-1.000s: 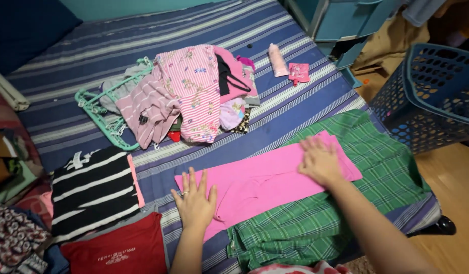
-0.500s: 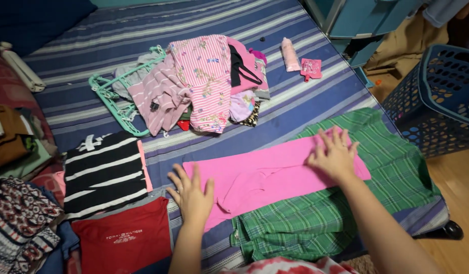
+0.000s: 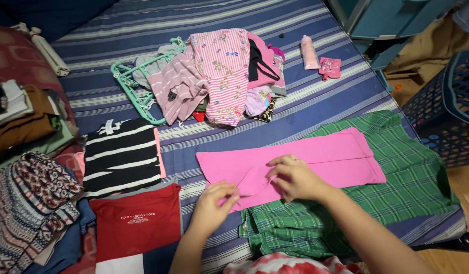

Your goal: The person folds several pieces of clothing on a bed, including a red t-shirt, a pink t-shirt, and a pink striped top. Each item is smoothed, folded into a compact rectangle, and placed in a growing stack. The person also briefly handles a small plastic hanger.

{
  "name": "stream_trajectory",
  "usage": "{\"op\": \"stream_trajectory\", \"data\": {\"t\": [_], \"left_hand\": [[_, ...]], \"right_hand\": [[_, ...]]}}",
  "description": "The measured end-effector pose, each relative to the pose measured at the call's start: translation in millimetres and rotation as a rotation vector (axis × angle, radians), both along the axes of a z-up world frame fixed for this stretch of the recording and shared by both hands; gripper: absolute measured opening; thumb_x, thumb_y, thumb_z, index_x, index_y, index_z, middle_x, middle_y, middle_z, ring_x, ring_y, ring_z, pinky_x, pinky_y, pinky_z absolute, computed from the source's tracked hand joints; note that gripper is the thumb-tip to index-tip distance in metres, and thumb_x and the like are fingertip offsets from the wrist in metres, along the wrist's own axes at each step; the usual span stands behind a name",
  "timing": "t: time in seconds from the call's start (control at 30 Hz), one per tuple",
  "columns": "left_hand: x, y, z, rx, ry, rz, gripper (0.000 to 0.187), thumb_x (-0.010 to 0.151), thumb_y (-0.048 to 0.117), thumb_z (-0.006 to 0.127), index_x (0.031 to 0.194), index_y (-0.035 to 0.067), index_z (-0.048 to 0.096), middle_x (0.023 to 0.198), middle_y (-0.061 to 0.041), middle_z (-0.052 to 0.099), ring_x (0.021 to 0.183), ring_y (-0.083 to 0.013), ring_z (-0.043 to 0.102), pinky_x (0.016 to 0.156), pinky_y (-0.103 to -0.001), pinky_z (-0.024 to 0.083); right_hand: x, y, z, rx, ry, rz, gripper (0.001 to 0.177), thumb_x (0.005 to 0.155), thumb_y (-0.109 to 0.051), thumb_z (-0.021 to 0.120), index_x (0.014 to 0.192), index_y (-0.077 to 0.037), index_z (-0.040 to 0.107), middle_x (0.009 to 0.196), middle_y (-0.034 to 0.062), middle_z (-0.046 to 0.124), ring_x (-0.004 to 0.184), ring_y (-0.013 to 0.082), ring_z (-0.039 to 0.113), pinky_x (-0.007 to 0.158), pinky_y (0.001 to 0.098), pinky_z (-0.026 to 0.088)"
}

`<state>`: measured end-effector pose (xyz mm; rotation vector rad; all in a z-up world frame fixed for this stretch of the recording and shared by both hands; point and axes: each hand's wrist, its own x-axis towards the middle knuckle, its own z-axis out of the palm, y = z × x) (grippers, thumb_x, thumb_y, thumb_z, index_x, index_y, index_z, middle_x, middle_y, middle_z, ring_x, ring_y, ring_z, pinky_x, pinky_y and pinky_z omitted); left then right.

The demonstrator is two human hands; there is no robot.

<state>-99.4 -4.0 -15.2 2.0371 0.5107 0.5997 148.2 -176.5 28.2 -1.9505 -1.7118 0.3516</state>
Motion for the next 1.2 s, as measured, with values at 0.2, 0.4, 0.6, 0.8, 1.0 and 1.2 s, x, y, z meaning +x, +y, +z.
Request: {"op": "stream_trajectory", "data": {"t": [0.2, 0.4, 0.6, 0.8, 1.0, 1.2], "left_hand": [[34.9, 5.4, -23.5, -0.388, -0.110, 0.239, 0.025, 0.095, 0.022, 0.073, 0.110, 0.002, 0.069, 0.087, -0.006, 0.073, 0.077, -0.0107, 0.065, 0.070, -0.028, 0.053], [57.8, 8.4, -16.4, -0.289, 0.151, 0.446, 0.032, 0.096, 0.025, 0.066, 0.123, 0.008, 0.063, 0.082, -0.010, 0.072, 0.071, -0.0232, 0.069, 0.067, -0.036, 0.054], [57.6, -1.0, -16.1, 0.357, 0.257, 0.375, 0.043, 0.090, 0.022, 0.064, 0.132, 0.014, 0.063, 0.131, -0.013, 0.058, 0.115, -0.0327, 0.061, 0.093, -0.046, 0.050], [71.3, -24.6, -36.8, 0.647, 0.337, 0.151, 0.051, 0.099, 0.037, 0.051, 0.144, 0.013, 0.055, 0.158, -0.012, 0.045, 0.149, -0.0347, 0.034, 0.117, -0.061, 0.022], [57.7, -16.0, -24.0, 0.549, 0.573, 0.232, 0.077, 0.086, 0.068, 0.053, 0.151, 0.026, 0.050, 0.163, -0.014, 0.035, 0.148, -0.0403, 0.024, 0.113, -0.073, 0.012], [48.3, -4.8, -29.5, 0.608, 0.585, 0.322, 0.082, 0.087, 0.075, 0.043, 0.152, 0.025, 0.041, 0.161, -0.017, 0.029, 0.150, -0.0426, 0.019, 0.111, -0.074, 0.008]], "right_hand": [[12.7, 15.1, -34.9, -0.042, 0.896, -0.366, 0.022, 0.094, -0.014, 0.064, 0.113, -0.003, 0.058, 0.104, 0.0073, 0.070, 0.073, 0.0099, 0.062, 0.058, 0.0289, 0.052], [-1.0, 32.6, -20.7, -0.141, 0.675, -0.540, 0.035, 0.095, -0.020, 0.068, 0.127, -0.010, 0.058, 0.080, 0.0136, 0.066, 0.063, 0.0157, 0.068, 0.057, 0.0298, 0.053], [-18.1, 36.0, -7.5, -0.021, -0.208, -0.403, 0.040, 0.084, -0.023, 0.071, 0.122, -0.016, 0.062, 0.118, 0.0115, 0.069, 0.117, 0.0301, 0.063, 0.098, 0.0449, 0.050], [-48.3, 41.0, -44.8, -0.044, -0.435, -0.127, 0.064, 0.087, -0.028, 0.059, 0.146, -0.007, 0.047, 0.154, 0.0172, 0.045, 0.145, 0.0392, 0.036, 0.111, 0.0630, 0.027], [-48.7, 32.2, -53.4, -0.078, -0.344, -0.106, 0.067, 0.086, -0.027, 0.058, 0.149, -0.008, 0.047, 0.155, 0.0155, 0.045, 0.146, 0.0358, 0.036, 0.113, 0.0640, 0.027], [20.0, -3.9, -46.2, -0.097, -0.353, -0.596, 0.050, 0.084, -0.028, 0.058, 0.129, -0.009, 0.068, 0.137, 0.0150, 0.059, 0.135, 0.0339, 0.052, 0.118, 0.0562, 0.040]]}}
